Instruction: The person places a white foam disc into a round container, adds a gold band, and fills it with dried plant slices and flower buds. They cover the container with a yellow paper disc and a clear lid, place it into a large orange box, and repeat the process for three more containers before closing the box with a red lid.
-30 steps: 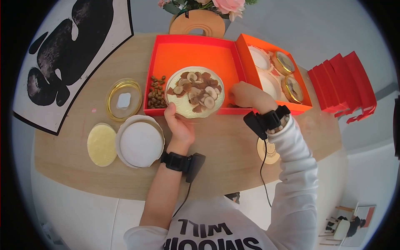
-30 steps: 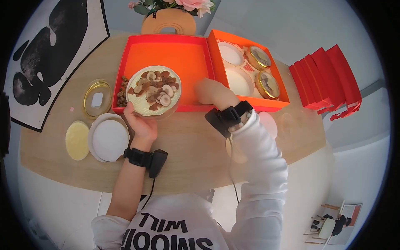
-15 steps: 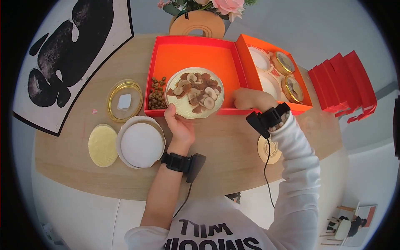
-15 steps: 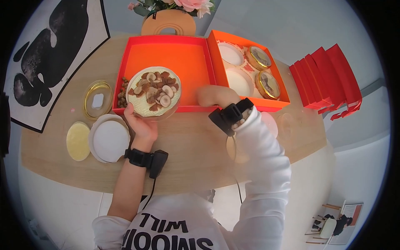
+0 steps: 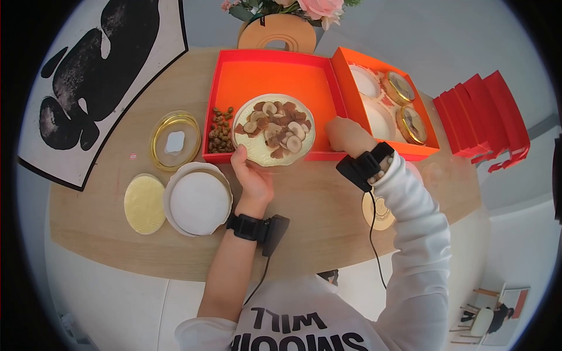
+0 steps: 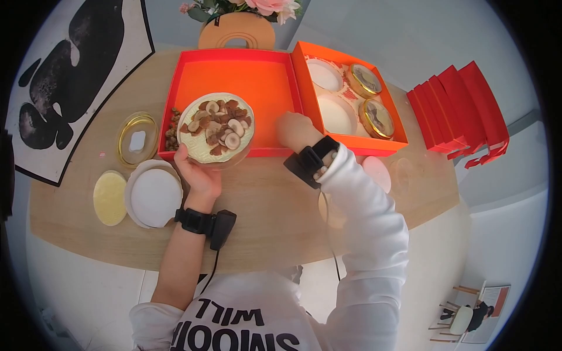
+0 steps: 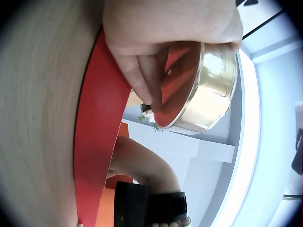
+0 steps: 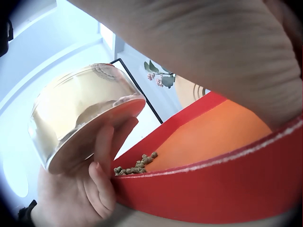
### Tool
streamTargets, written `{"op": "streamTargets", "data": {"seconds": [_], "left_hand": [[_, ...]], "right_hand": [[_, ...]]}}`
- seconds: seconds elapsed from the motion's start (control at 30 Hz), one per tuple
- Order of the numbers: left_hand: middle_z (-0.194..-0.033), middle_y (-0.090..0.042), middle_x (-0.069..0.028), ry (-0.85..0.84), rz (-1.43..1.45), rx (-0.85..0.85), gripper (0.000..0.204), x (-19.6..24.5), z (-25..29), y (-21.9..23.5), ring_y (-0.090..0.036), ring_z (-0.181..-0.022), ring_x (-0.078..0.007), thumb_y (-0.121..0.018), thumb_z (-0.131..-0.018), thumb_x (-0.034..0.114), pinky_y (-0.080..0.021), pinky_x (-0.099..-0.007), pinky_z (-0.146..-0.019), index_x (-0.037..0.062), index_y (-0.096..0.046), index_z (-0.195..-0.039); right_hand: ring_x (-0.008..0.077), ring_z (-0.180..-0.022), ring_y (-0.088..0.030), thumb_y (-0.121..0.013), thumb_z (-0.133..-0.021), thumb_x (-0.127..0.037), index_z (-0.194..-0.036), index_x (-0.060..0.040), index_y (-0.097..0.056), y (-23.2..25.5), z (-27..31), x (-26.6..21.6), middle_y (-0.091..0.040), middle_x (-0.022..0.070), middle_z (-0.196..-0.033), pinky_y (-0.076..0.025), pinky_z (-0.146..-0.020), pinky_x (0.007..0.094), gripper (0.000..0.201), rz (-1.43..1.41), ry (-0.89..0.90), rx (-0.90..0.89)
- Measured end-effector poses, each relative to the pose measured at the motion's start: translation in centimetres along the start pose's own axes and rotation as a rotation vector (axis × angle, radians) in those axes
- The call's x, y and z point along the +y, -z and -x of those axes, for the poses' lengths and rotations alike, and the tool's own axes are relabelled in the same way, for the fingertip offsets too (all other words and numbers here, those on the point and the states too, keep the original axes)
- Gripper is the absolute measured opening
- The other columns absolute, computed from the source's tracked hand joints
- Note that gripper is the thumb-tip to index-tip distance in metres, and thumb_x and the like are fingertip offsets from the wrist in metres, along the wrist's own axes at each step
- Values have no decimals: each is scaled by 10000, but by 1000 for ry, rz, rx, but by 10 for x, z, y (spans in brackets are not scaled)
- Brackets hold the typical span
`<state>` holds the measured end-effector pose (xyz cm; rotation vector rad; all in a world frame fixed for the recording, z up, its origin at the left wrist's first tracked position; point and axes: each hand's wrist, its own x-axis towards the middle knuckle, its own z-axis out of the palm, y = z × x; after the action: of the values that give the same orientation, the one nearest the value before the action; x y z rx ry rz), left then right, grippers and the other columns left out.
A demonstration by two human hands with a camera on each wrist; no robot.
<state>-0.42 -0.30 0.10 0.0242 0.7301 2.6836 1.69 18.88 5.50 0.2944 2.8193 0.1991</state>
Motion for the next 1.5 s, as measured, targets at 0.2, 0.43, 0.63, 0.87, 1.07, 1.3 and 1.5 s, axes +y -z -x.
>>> {"op": "streamTargets", "data": {"seconds": [0.2,0.43,0.63,0.87,1.07,1.3,1.5], "left_hand": [[-1274,-411,-76,1,1,-12,599,1,0,-1,-388,-1166,-200,-427,-805,447,-289,-349,-972,63,-358,-1260],[-1271,-414,-73,-1,12,-24,599,0,-1,1,-390,-1163,-194,-431,-805,448,-291,-343,-970,64,-359,-1259],[-1264,-419,-74,3,8,-26,596,1,0,0,-393,-1160,-192,-436,-805,448,-290,-337,-969,59,-367,-1252],[-1260,-423,-76,10,11,-7,600,0,-1,1,-394,-1158,-194,-438,-800,452,-287,-337,-970,60,-371,-1249],[-1260,-422,-76,7,0,-29,606,1,0,-1,-395,-1158,-193,-437,-795,456,-292,-338,-968,62,-368,-1251],[-1265,-417,-75,6,-3,-22,604,1,-1,0,-392,-1160,-191,-432,-797,455,-291,-341,-970,63,-365,-1252],[-1267,-415,-73,14,10,-19,600,1,0,-1,-390,-1162,-192,-432,-799,451,-290,-342,-970,66,-364,-1254]], "right_hand": [[324,-759,-609,-508,-724,-69,-774,-17,-630,-5,0,6,-616,166,-789,-499,-615,392,142,9,50,13],[331,-811,-581,-636,-661,-138,-805,-11,-619,-2,-5,8,-597,182,-824,-480,-662,396,193,17,72,-89],[322,-740,-598,-602,-701,-129,-801,-14,-622,6,-4,5,-608,168,-799,-478,-600,384,154,35,40,-152],[229,-644,-608,-546,-780,-180,-788,-10,-609,18,3,3,-613,125,-730,-463,-570,336,181,-249,-83,-222],[228,-637,-606,-578,-745,-182,-782,-12,-618,28,2,6,-611,124,-705,-462,-540,333,178,-172,-61,-313],[195,-567,-590,-618,-693,-162,-715,17,-616,41,8,16,-603,104,-628,-465,-504,293,180,-322,4,-259],[126,-535,-560,-614,-713,-152,-711,12,-612,56,11,23,-590,67,-598,-440,-481,246,163,-446,30,-132]]}}
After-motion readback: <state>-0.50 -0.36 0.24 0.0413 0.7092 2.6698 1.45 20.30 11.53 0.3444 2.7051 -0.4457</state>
